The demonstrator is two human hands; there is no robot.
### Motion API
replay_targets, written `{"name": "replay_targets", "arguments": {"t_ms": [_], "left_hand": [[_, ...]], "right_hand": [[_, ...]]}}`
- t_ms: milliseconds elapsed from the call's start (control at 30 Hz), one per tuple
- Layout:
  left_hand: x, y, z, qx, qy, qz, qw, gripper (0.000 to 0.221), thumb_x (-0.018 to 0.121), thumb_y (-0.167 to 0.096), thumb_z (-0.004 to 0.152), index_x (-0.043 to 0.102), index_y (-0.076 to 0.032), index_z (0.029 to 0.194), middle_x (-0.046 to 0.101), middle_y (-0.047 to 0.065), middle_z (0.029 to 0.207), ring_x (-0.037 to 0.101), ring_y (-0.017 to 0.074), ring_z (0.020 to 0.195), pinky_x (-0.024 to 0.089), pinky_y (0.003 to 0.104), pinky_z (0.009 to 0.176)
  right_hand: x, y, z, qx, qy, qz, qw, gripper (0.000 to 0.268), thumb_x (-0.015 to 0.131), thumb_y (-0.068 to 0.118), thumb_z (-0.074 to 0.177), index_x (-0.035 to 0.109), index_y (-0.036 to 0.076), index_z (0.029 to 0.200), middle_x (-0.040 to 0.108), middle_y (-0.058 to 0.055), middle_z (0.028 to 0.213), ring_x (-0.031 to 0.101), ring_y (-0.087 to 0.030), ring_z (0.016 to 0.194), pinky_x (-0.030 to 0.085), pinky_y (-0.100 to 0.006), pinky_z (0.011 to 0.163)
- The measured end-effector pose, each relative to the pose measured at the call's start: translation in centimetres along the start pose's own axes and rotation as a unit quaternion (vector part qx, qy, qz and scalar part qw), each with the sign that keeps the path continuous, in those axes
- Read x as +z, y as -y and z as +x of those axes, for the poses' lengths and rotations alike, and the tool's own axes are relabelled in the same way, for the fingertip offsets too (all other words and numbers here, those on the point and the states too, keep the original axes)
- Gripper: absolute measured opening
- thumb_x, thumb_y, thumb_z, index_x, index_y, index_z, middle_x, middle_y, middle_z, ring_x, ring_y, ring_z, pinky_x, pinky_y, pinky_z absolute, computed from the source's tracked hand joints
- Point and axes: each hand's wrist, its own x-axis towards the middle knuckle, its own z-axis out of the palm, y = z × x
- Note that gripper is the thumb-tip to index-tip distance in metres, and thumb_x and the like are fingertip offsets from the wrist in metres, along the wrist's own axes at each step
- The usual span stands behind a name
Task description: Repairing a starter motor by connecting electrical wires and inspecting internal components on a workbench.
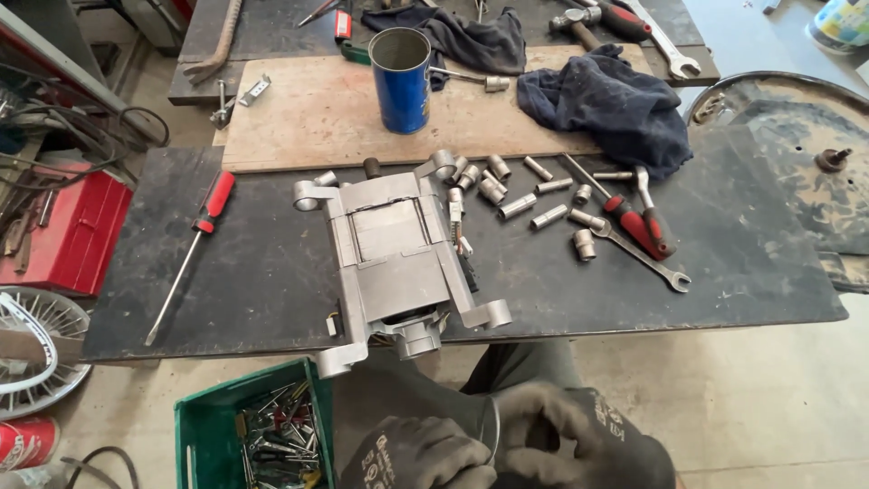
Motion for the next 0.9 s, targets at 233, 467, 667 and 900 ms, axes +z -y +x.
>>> {"name": "replay_targets", "arguments": {"t_ms": [233,467,667,900], "left_hand": [[-3.3,-2.2,1.1,0.09,-0.011,-0.036,0.995,0.023,0.055,-0.038,0.104,0.072,-0.023,0.111,0.071,-0.002,0.094,0.07,0.018,0.085,0.048,0.04,0.066],[-1.2,-2.6,-0.4,-0.209,-0.126,-0.255,0.936,0.034,0.067,-0.044,0.092,0.084,-0.024,0.113,0.08,-0.012,0.101,0.079,0.0028,0.094,0.061,0.02,0.083],[-3.3,-3.8,-1.6,-0.204,-0.154,-0.2,0.946,0.036,0.061,-0.047,0.09,0.084,-0.032,0.112,0.081,-0.015,0.093,0.077,0.0081,0.086,0.059,0.028,0.079],[-4.2,-2.6,-3.0,-0.123,-0.309,-0.092,0.939,0.033,0.054,-0.045,0.092,0.082,-0.027,0.093,0.08,-0.009,0.077,0.071,0.011,0.078,0.056,0.029,0.068]], "right_hand": [[-2.0,3.8,-0.3,-0.248,-0.11,-0.403,0.874,0.023,0.076,0.027,0.093,0.072,0.009,0.107,0.082,-0.006,0.094,0.081,-0.019,0.071,0.059,-0.03,0.056],[-7.8,4.5,0.1,-0.072,-0.314,-0.262,0.91,0.016,0.064,0.02,0.097,0.075,0.011,0.089,0.063,0.001,0.071,0.06,-0.01,0.06,0.051,-0.026,0.05],[-12.0,6.8,4.2,-0.104,-0.468,-0.216,0.851,0.068,0.065,0.012,0.095,0.031,0.0,0.153,0.065,-0.018,0.128,0.063,-0.019,0.105,0.052,-0.033,0.084],[-14.7,6.9,5.3,-0.058,-0.51,-0.485,0.708,0.055,0.071,0.024,0.097,0.049,0.005,0.144,0.059,-0.022,0.137,0.071,-0.031,0.092,0.052,-0.051,0.08]]}}
